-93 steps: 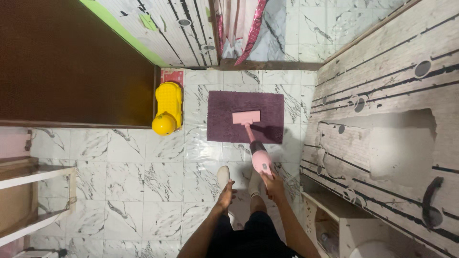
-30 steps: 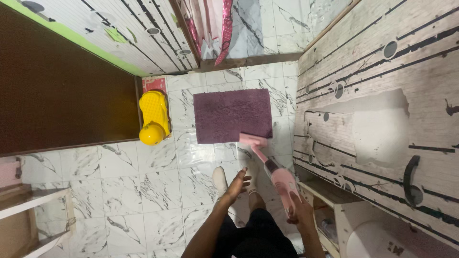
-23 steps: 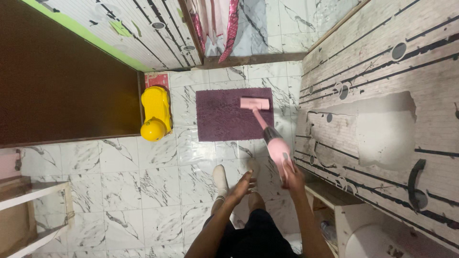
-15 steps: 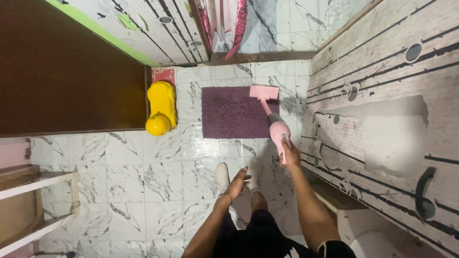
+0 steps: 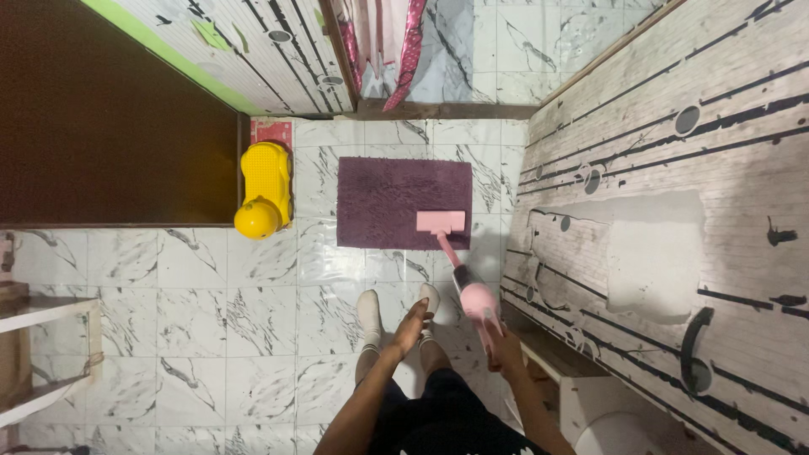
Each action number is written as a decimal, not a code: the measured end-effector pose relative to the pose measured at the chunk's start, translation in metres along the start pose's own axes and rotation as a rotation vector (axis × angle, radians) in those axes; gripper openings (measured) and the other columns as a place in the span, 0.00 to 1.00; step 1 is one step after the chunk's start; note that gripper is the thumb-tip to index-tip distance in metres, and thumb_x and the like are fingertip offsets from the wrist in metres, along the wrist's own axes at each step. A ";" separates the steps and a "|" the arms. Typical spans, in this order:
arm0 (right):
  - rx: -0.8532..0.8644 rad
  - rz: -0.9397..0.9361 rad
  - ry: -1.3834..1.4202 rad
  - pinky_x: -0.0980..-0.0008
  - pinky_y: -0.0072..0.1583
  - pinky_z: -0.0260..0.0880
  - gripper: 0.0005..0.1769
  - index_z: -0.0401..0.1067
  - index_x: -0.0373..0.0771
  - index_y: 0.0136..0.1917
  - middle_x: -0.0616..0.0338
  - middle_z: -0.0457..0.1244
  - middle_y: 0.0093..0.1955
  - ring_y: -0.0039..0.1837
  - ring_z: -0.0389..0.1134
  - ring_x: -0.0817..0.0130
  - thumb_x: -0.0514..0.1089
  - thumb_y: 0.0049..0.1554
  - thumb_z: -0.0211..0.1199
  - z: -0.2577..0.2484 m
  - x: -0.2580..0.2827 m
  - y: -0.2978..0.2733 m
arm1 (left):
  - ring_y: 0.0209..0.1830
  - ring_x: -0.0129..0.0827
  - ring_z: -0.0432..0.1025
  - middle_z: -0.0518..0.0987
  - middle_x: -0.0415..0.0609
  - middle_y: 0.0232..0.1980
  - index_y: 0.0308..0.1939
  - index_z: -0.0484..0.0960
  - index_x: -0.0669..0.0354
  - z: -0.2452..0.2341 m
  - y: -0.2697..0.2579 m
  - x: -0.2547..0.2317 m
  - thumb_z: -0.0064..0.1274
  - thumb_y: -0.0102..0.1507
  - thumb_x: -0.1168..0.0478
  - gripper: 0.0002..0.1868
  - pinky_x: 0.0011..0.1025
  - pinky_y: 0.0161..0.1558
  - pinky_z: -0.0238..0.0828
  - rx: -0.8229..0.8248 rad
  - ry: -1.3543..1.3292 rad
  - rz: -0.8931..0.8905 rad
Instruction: The person uses a pink handheld vacuum cleaner to clean a tiled floor and a purple rug in a bedroom. They move the vacuum back and forth across the floor, focusing on areas near a wooden wardrobe, a yellow plastic stool, and a bed with a pink floral sheet.
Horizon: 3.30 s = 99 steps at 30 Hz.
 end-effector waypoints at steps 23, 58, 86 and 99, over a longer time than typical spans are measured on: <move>-0.118 -0.249 0.024 0.65 0.27 0.55 0.29 0.70 0.36 0.35 0.60 0.56 0.24 0.23 0.55 0.70 0.66 0.58 0.64 0.030 0.084 0.075 | 0.65 0.46 0.72 0.77 0.53 0.67 0.78 0.60 0.46 0.002 0.014 0.002 0.34 0.64 0.28 0.44 0.44 0.63 0.66 -0.048 0.038 -0.007; -0.063 0.092 -0.137 0.66 0.26 0.44 0.27 0.66 0.39 0.29 0.62 0.52 0.21 0.21 0.49 0.69 0.61 0.55 0.67 -0.040 -0.008 -0.040 | 0.62 0.44 0.72 0.76 0.52 0.68 0.77 0.62 0.43 0.027 0.013 -0.005 0.31 0.66 0.29 0.41 0.45 0.61 0.68 -0.019 -0.011 0.014; 0.010 -0.054 -0.181 0.61 0.24 0.53 0.34 0.70 0.36 0.38 0.59 0.59 0.25 0.22 0.58 0.65 0.72 0.51 0.66 0.126 0.053 0.068 | 0.69 0.50 0.67 0.64 0.55 0.77 0.82 0.50 0.37 0.010 0.003 -0.004 0.19 0.65 0.26 0.44 0.49 0.68 0.62 -0.030 -0.134 0.012; 0.036 -0.005 -0.158 0.63 0.25 0.51 0.33 0.67 0.35 0.32 0.57 0.55 0.23 0.22 0.54 0.64 0.68 0.56 0.65 0.109 0.002 -0.005 | 0.74 0.57 0.63 0.65 0.60 0.77 0.82 0.47 0.40 -0.019 -0.023 -0.007 0.11 0.62 0.22 0.50 0.52 0.70 0.58 0.037 -0.094 0.029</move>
Point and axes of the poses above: each hand's wrist, its own y-axis towards the middle knuckle, its own z-axis out of the palm, x = y × z, the point moved 3 cm from there along y, towards the middle knuckle
